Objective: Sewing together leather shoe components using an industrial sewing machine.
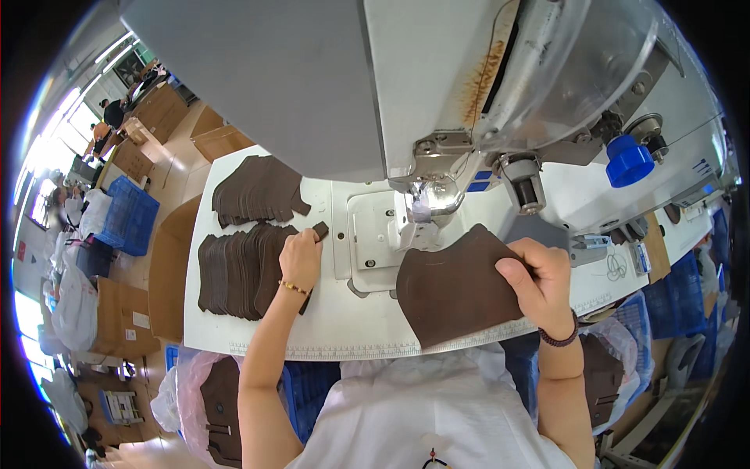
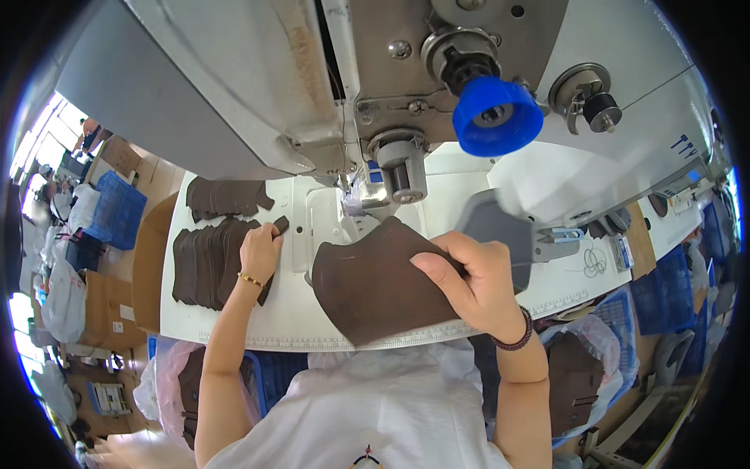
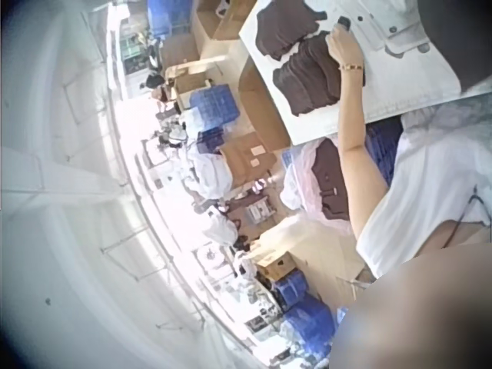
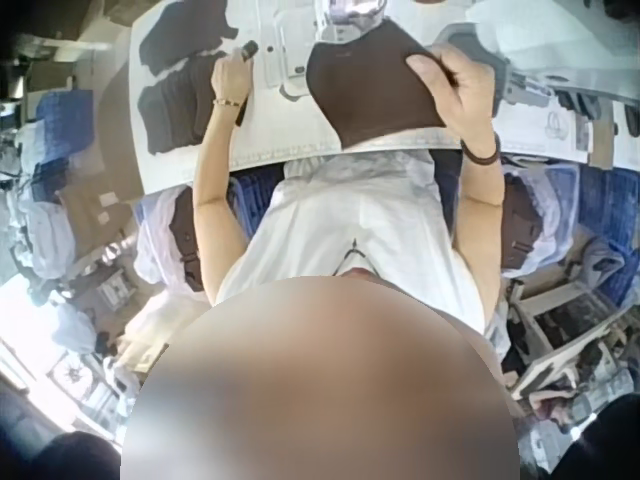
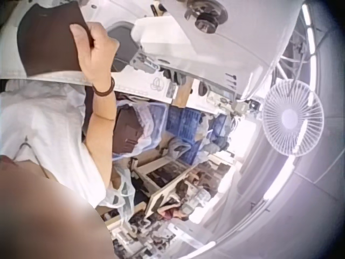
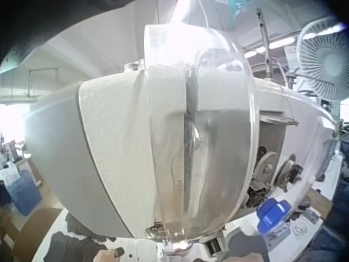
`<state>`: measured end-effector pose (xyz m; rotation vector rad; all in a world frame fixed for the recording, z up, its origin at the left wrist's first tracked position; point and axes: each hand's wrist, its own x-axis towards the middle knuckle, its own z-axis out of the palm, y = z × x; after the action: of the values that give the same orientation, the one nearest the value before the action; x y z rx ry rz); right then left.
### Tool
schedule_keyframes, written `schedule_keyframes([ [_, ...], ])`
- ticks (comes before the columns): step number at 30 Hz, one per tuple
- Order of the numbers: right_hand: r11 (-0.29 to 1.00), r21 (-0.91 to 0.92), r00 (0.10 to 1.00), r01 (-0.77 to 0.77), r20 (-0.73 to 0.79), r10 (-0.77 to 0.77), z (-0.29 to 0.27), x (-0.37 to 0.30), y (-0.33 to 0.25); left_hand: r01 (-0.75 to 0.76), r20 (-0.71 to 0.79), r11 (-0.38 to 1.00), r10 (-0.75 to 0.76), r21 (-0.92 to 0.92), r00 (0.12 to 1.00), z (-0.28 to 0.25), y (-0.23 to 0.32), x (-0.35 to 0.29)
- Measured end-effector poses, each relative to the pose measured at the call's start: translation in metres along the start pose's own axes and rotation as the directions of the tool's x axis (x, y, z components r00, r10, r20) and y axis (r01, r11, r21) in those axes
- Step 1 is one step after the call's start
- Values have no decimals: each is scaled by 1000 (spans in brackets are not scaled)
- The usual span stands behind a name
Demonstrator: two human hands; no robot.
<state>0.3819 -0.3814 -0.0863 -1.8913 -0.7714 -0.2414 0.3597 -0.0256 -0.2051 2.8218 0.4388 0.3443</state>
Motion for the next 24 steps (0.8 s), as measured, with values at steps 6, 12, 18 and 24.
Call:
schedule_keyframes([
  [6, 893, 448, 990, 48, -138, 16, 5, 31, 33, -75, -136, 993, 62, -88, 989, 6, -14, 3],
  [12, 916, -349, 974, -197, 39, 224, -2, 25, 37, -234, -257, 905, 146, -354, 955, -27, -9, 13],
  [18, 995, -87, 997, -54, -62, 48, -2, 37, 23, 44, 14, -135, 215, -990, 976, -67, 26, -2],
  [24, 965, -226, 975, 134, -145, -169, 13, 54, 49, -419, -191, 407, 493, -812, 849, -73, 76, -5],
])
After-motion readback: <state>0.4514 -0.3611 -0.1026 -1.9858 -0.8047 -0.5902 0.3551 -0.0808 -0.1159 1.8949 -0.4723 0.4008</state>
